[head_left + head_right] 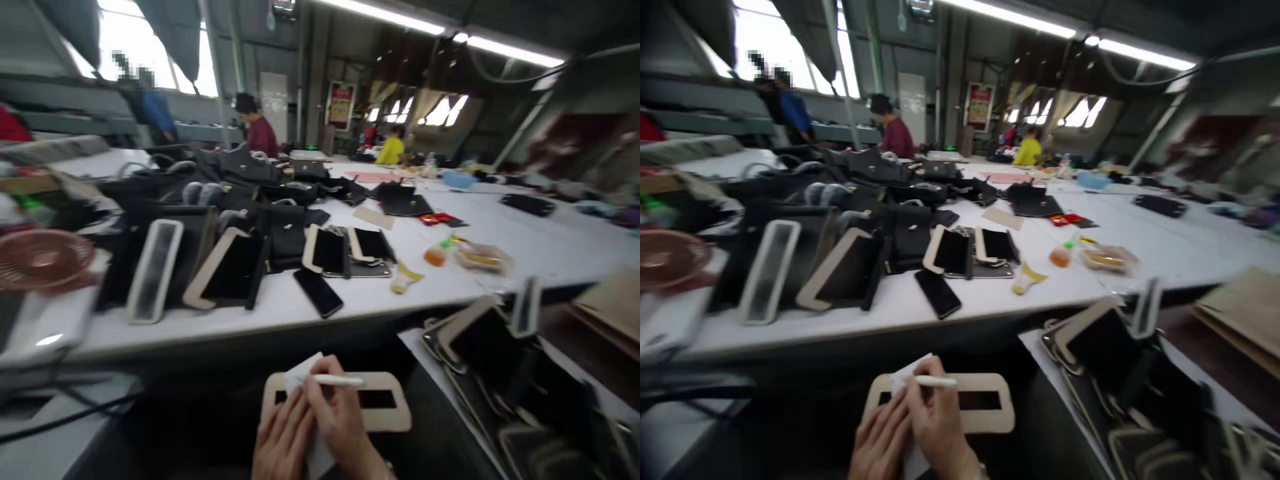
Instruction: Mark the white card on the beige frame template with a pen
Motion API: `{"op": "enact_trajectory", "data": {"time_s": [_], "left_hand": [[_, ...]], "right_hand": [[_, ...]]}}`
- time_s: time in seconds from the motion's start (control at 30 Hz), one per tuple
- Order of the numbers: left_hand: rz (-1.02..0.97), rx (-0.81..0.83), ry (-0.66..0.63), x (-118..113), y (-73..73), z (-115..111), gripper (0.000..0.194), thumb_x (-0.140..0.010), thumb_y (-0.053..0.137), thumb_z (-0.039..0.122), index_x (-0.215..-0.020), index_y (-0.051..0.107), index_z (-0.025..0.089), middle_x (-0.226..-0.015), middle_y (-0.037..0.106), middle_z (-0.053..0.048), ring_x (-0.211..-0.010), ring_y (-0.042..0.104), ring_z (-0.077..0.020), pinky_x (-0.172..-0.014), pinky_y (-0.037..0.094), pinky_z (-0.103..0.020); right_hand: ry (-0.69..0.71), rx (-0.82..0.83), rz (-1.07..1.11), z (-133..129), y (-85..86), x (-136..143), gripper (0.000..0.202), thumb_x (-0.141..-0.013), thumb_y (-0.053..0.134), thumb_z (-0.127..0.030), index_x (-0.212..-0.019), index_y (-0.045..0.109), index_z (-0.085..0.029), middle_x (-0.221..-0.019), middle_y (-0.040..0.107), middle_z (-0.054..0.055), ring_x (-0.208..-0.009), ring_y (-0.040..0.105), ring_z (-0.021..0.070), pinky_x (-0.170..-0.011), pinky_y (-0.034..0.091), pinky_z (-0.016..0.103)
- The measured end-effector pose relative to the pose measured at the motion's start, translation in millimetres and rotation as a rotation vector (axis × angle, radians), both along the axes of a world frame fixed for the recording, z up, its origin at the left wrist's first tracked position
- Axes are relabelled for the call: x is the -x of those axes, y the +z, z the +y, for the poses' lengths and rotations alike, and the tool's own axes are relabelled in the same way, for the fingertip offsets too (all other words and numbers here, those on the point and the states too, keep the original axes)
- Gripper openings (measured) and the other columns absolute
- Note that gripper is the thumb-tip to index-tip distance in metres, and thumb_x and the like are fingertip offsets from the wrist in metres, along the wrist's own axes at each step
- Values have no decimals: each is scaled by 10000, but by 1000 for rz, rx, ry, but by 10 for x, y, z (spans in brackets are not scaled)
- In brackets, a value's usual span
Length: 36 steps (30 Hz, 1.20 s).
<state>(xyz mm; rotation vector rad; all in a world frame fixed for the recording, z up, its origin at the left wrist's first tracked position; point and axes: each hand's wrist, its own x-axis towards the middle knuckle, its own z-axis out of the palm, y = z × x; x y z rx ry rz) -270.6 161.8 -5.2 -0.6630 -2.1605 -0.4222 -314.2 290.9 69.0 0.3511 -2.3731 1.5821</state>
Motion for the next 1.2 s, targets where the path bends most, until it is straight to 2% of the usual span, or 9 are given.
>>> {"op": "enact_trajectory", "data": {"time_s": [0.07, 0.17, 0.3, 0.47, 0.53, 0.7, 0.97, 1.2], "left_hand": [[1, 15, 33, 10, 62, 62, 415, -975, 315, 185, -1246, 626, 137, -1309, 610, -33, -1233, 544, -171, -1015, 346, -288], [105, -166, 95, 62, 161, 165, 454, -1018, 237, 179, -1148, 668, 124, -1209, 668, -39, -1180, 577, -167, -987, 352, -294], [24, -39, 59, 44, 224, 161, 377, -1026, 316, 179, -1155, 661, 98, -1233, 654, -60, -1176, 586, -169, -966, 374, -278], [133, -299, 79, 115, 43, 251, 396, -1038, 299, 180, -1060, 688, 111, -1139, 693, -74, -1164, 595, -159, -1039, 340, -267], [183, -333, 95, 143, -29, 300, 411, -1036, 288, 179, -1042, 695, 120, -1110, 701, -80, -1168, 594, -160, -1063, 324, -269], [130, -283, 87, 128, -51, 286, 379, -1033, 318, 174, -1046, 693, 124, -1107, 702, -72, -1174, 589, -138, -1097, 296, -245], [196, -359, 105, 175, -142, 344, 396, -1028, 299, 169, -1032, 694, 140, -1080, 708, -64, -1158, 600, -134, -1110, 298, -247], [-4, -157, 69, 36, 19, 178, 351, -1031, 341, 146, -1144, 673, 140, -1191, 674, -61, -1184, 586, -145, -1072, 320, -250]], "right_hand": [[59, 17, -48, 50, -98, 31, 184, -932, 481, -376, -853, 538, -220, -699, 584, -21, -614, 594, 126, -580, 506, 219], [84, -41, -46, 109, -158, 19, 160, -945, 484, -356, -889, 538, -216, -727, 576, -29, -623, 582, 106, -597, 490, 203], [95, -143, 66, 82, -108, -18, 149, -949, 473, -325, -862, 533, -221, -693, 584, -36, -589, 587, 95, -571, 477, 194], [110, -185, 101, 43, -98, -1, 110, -949, 481, -293, -879, 545, -236, -709, 610, -45, -617, 608, 87, -607, 473, 190], [105, -191, 65, 54, -147, 0, 112, -952, 482, -301, -880, 543, -240, -714, 605, -47, -628, 602, 89, -619, 461, 198], [119, -177, 45, 82, -261, -4, 141, -960, 462, -324, -879, 540, -239, -713, 593, -38, -621, 581, 95, -608, 442, 216], [102, -154, -58, 60, -198, -33, 168, -960, 449, -358, -864, 531, -248, -720, 567, -37, -650, 565, 105, -657, 432, 237], [121, -183, 105, 99, -263, 27, 111, -953, 469, -289, -869, 531, -251, -709, 571, -44, -618, 568, 90, -610, 439, 203]]}}
